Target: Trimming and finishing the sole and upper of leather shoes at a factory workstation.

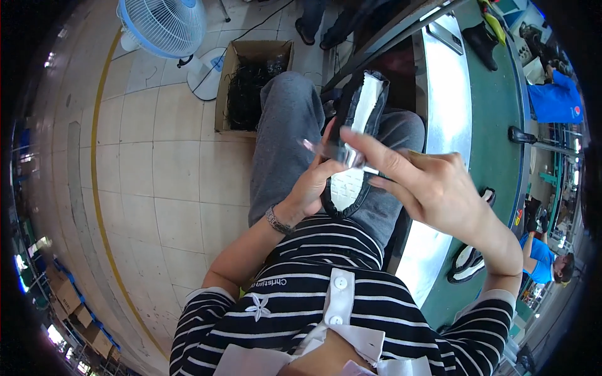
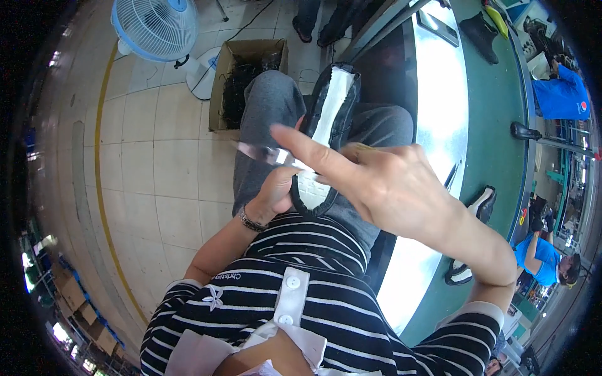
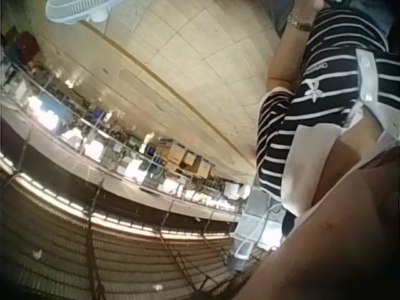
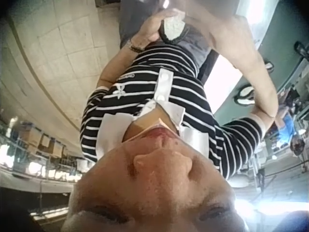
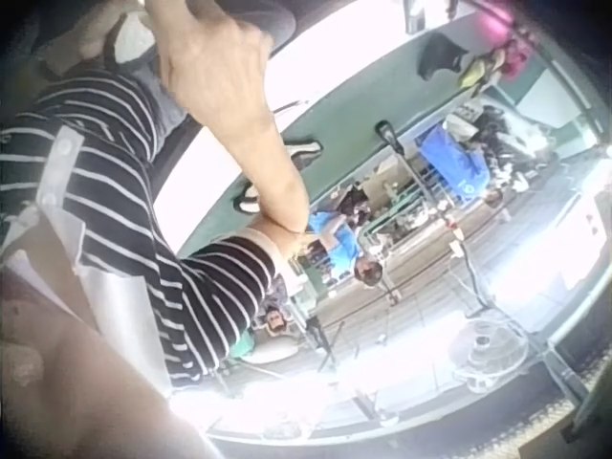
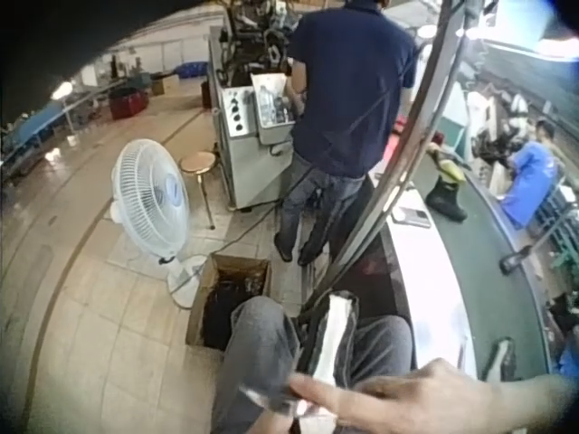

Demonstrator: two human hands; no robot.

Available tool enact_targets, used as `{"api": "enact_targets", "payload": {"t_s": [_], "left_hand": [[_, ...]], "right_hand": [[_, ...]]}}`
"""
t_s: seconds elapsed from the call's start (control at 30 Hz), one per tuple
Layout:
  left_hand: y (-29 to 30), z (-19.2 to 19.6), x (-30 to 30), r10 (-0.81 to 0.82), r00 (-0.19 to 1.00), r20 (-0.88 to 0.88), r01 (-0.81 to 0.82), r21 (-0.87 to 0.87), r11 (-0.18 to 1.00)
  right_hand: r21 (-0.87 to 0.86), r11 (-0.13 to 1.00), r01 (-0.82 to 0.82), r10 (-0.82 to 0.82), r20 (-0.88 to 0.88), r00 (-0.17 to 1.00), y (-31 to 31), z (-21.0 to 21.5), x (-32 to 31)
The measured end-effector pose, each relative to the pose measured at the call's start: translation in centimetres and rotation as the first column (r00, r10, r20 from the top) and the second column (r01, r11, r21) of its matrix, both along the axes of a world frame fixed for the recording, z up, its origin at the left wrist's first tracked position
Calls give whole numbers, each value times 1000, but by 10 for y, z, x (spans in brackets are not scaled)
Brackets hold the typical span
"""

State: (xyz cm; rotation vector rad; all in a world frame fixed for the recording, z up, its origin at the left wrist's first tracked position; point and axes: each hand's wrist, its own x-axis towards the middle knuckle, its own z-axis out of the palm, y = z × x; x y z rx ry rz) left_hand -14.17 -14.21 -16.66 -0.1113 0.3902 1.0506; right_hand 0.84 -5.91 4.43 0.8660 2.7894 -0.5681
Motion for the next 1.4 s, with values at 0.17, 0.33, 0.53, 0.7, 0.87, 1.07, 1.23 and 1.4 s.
{"api": "enact_targets", "payload": {"t_s": [0.17,0.33,0.53,0.7,0.87,1.07,1.23,1.4], "left_hand": [[10,22,-9,-94,974,-207,114,90,989],[11,7,-16,-238,938,-251,259,54,964],[7,9,-18,-155,948,-278,172,36,984],[7,7,-19,-228,938,-261,268,129,955],[-7,-5,-17,-31,999,-29,38,283,958],[-8,16,-16,-93,991,-93,114,253,961],[-9,26,-13,9,994,-112,18,236,972],[-4,41,-7,51,957,-287,17,231,973]], "right_hand": [[54,998,-26,10,273,962,9,-36,-2],[16,1000,-20,22,-178,984,-8,-37,-2],[128,991,-27,9,140,990,-5,-27,-8],[-66,981,183,-158,271,949,-7,-52,-1],[-47,987,152,-140,198,970,4,-27,17],[343,932,-121,34,250,968,-23,-42,30],[267,934,-236,179,220,959,-18,-37,21],[-141,990,17,27,304,952,-16,-16,16]]}}
